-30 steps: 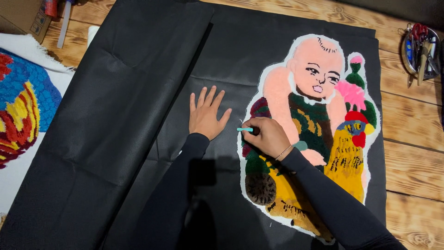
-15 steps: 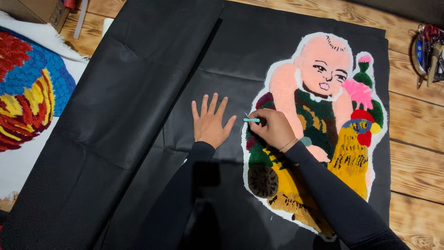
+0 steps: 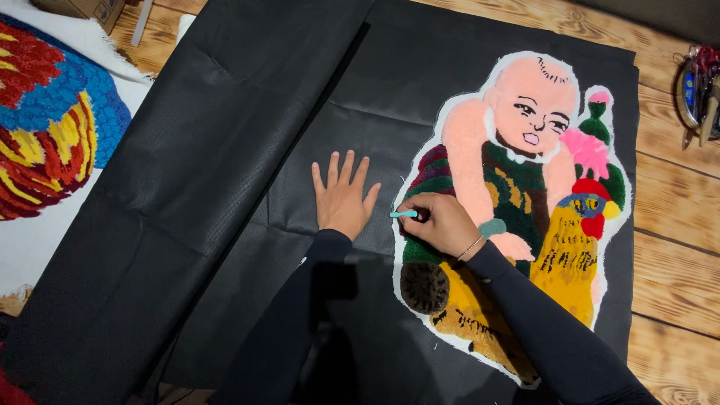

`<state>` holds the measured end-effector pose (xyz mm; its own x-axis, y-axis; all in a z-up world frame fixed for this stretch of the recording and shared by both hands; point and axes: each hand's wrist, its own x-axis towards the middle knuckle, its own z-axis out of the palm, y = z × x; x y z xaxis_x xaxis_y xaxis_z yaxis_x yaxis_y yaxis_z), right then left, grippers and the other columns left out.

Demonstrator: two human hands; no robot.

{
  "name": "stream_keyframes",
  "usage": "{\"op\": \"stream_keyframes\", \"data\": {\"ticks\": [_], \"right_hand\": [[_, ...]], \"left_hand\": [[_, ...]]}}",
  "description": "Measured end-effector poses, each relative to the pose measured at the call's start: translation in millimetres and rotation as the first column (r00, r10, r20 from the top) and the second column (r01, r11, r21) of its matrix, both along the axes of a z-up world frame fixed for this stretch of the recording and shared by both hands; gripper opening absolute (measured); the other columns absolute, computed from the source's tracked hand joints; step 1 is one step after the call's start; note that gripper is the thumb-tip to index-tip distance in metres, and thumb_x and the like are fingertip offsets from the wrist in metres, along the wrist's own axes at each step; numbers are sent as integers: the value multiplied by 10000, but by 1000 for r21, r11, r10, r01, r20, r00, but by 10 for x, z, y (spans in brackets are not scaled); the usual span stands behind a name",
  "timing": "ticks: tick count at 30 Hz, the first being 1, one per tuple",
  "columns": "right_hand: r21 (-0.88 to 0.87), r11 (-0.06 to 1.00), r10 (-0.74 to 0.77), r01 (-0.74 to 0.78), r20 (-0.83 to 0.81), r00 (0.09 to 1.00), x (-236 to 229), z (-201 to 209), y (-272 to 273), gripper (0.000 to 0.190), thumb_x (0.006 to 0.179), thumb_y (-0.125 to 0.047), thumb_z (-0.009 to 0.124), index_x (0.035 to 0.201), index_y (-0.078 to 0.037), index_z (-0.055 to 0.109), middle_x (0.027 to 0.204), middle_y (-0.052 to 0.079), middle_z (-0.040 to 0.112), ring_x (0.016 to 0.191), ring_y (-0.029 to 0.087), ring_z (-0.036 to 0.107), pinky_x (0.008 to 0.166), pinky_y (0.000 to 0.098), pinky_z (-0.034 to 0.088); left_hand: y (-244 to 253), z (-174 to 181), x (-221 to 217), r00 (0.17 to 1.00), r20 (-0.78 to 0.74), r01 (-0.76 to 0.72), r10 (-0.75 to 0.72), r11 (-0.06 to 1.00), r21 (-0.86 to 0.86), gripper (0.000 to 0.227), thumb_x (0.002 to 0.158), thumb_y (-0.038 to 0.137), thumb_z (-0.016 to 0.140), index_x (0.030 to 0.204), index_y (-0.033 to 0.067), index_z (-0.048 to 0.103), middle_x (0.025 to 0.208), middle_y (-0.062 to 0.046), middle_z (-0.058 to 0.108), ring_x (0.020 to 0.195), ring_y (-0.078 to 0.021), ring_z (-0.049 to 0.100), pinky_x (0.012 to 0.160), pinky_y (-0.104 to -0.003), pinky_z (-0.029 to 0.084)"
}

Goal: The recorder uses a blue chalk marker to trace the outline of a child-and-rooster rug graphic onto a black fabric backing.

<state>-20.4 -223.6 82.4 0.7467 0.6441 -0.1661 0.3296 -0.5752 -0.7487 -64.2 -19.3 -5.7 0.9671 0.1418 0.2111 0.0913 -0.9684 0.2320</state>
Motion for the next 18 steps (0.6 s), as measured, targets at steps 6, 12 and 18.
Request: {"op": "stream_keyframes", "data": {"ticks": [6,12,18], "right_hand": [[-9,1000,22,-21,76,997,-109,0,-7,207,820,-211,761,975,-80,802,833,87,746,670,182,673,630,330,536],[15,999,52,-52,22,998,-174,28,-40,222,805,-215,762,975,-78,800,799,84,743,655,173,670,617,325,535],[-26,999,27,-26,14,1000,-236,63,-45,208,824,-192,745,976,-59,791,741,98,710,612,185,652,596,334,517]], "left_hand": [[-9,-15,-170,1000,17,-7,6,1000,14,549,1011,485,536,1463,174,568,1537,-111,498,1497,-344,327,1220,-639,153],[-61,45,-351,1000,7,-24,24,1000,13,525,1021,455,529,1457,166,571,1544,-106,497,1509,-339,318,1227,-637,153],[-234,168,-613,997,-62,-49,48,999,-16,625,983,531,523,1483,157,537,1562,-122,459,1511,-354,288,1216,-640,130]]}}
